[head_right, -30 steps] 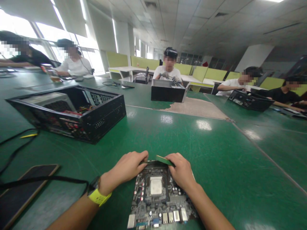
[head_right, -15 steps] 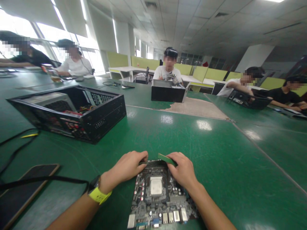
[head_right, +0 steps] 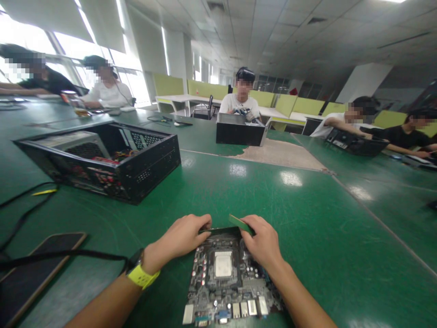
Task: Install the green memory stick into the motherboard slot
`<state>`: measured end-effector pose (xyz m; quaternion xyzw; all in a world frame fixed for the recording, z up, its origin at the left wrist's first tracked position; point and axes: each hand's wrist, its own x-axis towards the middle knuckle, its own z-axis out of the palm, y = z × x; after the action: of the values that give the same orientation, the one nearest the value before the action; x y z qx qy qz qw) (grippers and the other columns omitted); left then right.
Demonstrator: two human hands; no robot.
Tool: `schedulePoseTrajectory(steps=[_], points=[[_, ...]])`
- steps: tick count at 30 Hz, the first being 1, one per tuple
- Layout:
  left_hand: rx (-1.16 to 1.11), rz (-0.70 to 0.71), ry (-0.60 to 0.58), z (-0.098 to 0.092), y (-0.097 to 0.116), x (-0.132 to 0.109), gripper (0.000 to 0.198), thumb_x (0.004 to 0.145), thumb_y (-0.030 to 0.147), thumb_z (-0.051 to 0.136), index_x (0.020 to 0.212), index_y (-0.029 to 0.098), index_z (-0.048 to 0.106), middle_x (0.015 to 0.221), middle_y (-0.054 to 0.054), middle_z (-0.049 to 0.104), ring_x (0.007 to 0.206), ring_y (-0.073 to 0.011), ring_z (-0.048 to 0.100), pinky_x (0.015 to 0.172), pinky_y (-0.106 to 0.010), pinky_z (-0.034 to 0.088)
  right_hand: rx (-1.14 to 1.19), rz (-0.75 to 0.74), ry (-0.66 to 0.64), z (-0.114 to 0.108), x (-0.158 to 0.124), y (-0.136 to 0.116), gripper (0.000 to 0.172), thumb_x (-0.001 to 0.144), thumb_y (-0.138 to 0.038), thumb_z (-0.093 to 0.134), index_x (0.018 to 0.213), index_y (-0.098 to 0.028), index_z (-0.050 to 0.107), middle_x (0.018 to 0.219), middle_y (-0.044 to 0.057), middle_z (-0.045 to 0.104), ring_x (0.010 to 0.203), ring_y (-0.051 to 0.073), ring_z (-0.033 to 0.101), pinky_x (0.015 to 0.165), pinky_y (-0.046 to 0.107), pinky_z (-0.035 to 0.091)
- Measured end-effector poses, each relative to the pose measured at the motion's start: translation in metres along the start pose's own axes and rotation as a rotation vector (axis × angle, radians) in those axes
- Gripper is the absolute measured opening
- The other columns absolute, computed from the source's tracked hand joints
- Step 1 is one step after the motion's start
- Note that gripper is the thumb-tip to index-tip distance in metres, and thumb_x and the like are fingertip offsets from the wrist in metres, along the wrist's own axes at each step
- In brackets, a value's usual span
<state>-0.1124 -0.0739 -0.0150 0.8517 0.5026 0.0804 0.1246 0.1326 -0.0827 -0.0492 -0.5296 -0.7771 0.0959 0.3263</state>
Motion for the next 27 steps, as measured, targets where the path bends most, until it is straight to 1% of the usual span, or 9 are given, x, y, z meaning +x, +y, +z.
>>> schedulePoseTrajectory(steps=[2, 4, 8, 12, 14, 17, 20, 22, 27], points=[[-0.011, 0.003, 0.002, 0.0, 0.0, 0.0, 0.007, 0.082, 0.027, 0.053, 0.088, 0.023, 0.055, 0.08, -0.002, 0.066, 0.074, -0.0208, 0.062, 0.06, -0.028, 0.039, 0.0, -0.001, 0.045, -0.005, -0.001, -0.009, 0.015, 0.085, -0.023, 0.053, 0.091, -0.021, 0.066, 0.09, 0.004, 0.069, 0.084, 0.019, 0.062, 0.076, 0.031, 0.047], [-0.032, 0.002, 0.001, 0.0, -0.001, 0.0, 0.01, 0.082, 0.029, 0.055, 0.089, 0.023, 0.055, 0.081, -0.002, 0.066, 0.075, -0.0204, 0.062, 0.061, -0.027, 0.039, 0.001, -0.004, 0.019, -0.009, -0.007, -0.027, 0.015, 0.086, -0.026, 0.052, 0.087, -0.021, 0.067, 0.082, 0.004, 0.068, 0.078, 0.019, 0.062, 0.07, 0.03, 0.047], [-0.149, 0.018, 0.035, -0.003, -0.006, 0.0, 0.02, 0.083, 0.04, 0.056, 0.094, 0.023, 0.056, 0.086, -0.002, 0.067, 0.079, -0.0204, 0.062, 0.065, -0.027, 0.041, 0.038, -0.036, -0.284, 0.003, -0.034, -0.081, 0.017, 0.081, -0.034, 0.06, 0.095, -0.027, 0.068, 0.087, 0.001, 0.072, 0.079, 0.019, 0.066, 0.069, 0.028, 0.049], [-0.287, -0.027, 0.154, -0.009, -0.013, 0.002, 0.032, 0.088, 0.052, 0.048, 0.095, 0.022, 0.057, 0.088, -0.002, 0.067, 0.078, -0.0181, 0.062, 0.069, -0.027, 0.043, -0.234, -0.071, -0.645, 0.045, -0.059, -0.123, 0.037, 0.061, -0.047, 0.074, 0.089, -0.024, 0.069, 0.077, 0.006, 0.074, 0.062, 0.026, 0.068, 0.052, 0.03, 0.05], [-0.31, -0.061, 0.214, -0.013, -0.017, 0.003, 0.034, 0.089, 0.053, 0.044, 0.093, 0.022, 0.057, 0.086, -0.001, 0.066, 0.076, -0.017, 0.061, 0.067, -0.026, 0.042, -0.363, -0.07, -0.717, 0.059, -0.062, -0.135, 0.033, 0.06, -0.045, 0.074, 0.083, -0.022, 0.069, 0.075, 0.009, 0.073, 0.059, 0.027, 0.068, 0.048, 0.031, 0.049], [-0.301, -0.086, 0.267, -0.016, -0.021, 0.003, 0.034, 0.09, 0.053, 0.043, 0.092, 0.022, 0.057, 0.084, -0.001, 0.066, 0.074, -0.0161, 0.06, 0.065, -0.025, 0.041, -0.385, -0.034, -0.735, 0.061, -0.058, -0.14, 0.027, 0.066, -0.041, 0.07, 0.084, -0.021, 0.068, 0.08, 0.01, 0.073, 0.066, 0.029, 0.069, 0.052, 0.034, 0.051], [-0.29, -0.091, 0.284, -0.016, -0.025, 0.002, 0.035, 0.09, 0.053, 0.042, 0.09, 0.022, 0.058, 0.08, -0.001, 0.066, 0.073, -0.0162, 0.06, 0.064, -0.025, 0.04, -0.372, 0.001, -0.675, 0.046, -0.05, -0.121, 0.021, 0.072, -0.037, 0.065, 0.087, -0.023, 0.066, 0.081, 0.008, 0.073, 0.071, 0.03, 0.069, 0.058, 0.036, 0.052], [-0.288, -0.097, 0.295, -0.016, -0.027, 0.002, 0.035, 0.091, 0.053, 0.042, 0.089, 0.022, 0.058, 0.08, 0.0, 0.066, 0.074, -0.0164, 0.06, 0.065, -0.025, 0.04, -0.425, 0.051, -0.56, 0.03, -0.042, -0.085, 0.015, 0.077, -0.032, 0.059, 0.088, -0.024, 0.064, 0.084, 0.007, 0.073, 0.075, 0.029, 0.069, 0.062, 0.036, 0.051], [-0.279, -0.125, 0.334, -0.015, -0.027, 0.003, 0.035, 0.09, 0.053, 0.042, 0.086, 0.022, 0.058, 0.08, 0.0, 0.065, 0.072, -0.0164, 0.06, 0.067, -0.026, 0.042, -0.716, 0.472, -0.282, -0.04, -0.002, 0.063, 0.026, 0.088, -0.036, 0.045, 0.104, -0.023, 0.061, 0.097, 0.011, 0.071, 0.089, 0.028, 0.067, 0.072, 0.036, 0.048]])
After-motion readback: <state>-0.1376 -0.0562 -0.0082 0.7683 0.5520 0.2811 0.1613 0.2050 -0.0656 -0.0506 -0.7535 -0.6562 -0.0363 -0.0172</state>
